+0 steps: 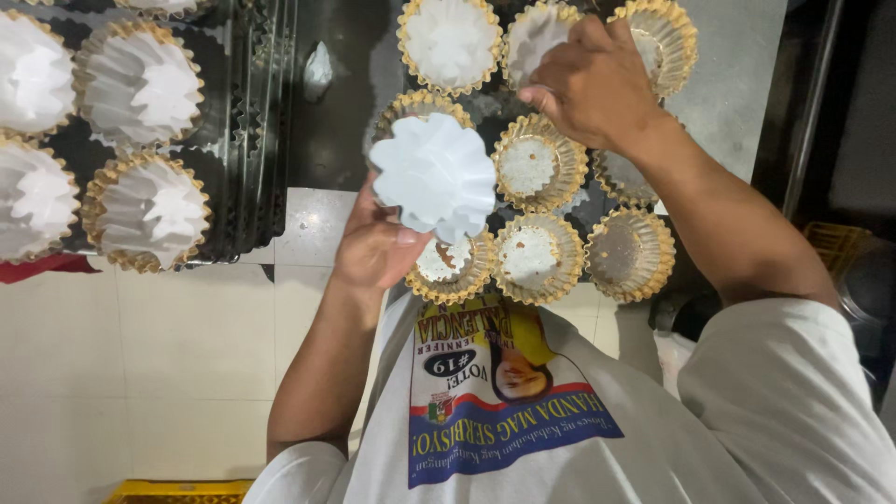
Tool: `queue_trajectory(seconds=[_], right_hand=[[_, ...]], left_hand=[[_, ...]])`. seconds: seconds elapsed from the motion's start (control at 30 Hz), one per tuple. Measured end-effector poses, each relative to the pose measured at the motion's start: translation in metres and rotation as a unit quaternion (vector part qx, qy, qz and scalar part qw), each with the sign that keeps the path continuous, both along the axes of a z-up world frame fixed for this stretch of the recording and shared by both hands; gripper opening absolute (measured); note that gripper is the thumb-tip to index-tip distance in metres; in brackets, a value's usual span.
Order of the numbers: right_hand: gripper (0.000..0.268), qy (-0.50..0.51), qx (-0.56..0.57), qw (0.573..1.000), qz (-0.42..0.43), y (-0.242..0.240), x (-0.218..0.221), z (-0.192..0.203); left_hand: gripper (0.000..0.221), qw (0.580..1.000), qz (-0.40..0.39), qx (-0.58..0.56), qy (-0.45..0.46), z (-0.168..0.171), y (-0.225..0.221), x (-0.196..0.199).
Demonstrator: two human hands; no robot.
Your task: The person places white paper liners into larger brown paper cups arranged in muffin tins on a counter, then walks toward a sink.
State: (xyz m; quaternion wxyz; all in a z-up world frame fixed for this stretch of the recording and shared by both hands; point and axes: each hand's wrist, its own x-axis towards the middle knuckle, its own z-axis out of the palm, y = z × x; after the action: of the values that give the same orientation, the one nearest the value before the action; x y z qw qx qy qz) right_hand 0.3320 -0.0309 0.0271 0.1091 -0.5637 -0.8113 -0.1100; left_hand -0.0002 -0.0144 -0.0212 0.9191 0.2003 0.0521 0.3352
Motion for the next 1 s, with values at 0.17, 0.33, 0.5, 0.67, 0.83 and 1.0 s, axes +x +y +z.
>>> queue_trajectory(seconds=[0.17,0.33,0.5,0.67,0.83,1.0], right_hand=[[0.022,0.193,-0.072,0.978,0.038,-0.008,-0.018,0.017],[0.021,0.365,-0.155,0.918,0.019,-0.026,-0.039,0.034],[0.017,0.325,-0.135,0.934,0.056,-0.035,-0.043,0.056],[0.009,0.341,-0.087,0.934,0.062,-0.054,-0.027,0.072],[0.004,0.399,-0.125,0.909,0.007,-0.068,0.002,0.071],[0.008,0.386,-0.042,0.919,-0.064,-0.074,0.089,0.044]], left_hand=[[0.106,0.999,-0.009,0.016,0.045,0.011,-0.008,0.017],[0.110,0.996,-0.027,0.015,0.078,0.022,-0.018,0.033],[0.111,0.998,-0.038,0.014,0.052,0.028,-0.017,0.042],[0.110,0.998,-0.062,-0.013,0.019,0.039,-0.024,0.057],[0.111,0.997,-0.078,-0.009,0.022,0.045,-0.030,0.072],[0.113,0.997,-0.061,-0.003,0.044,0.048,-0.037,0.083]])
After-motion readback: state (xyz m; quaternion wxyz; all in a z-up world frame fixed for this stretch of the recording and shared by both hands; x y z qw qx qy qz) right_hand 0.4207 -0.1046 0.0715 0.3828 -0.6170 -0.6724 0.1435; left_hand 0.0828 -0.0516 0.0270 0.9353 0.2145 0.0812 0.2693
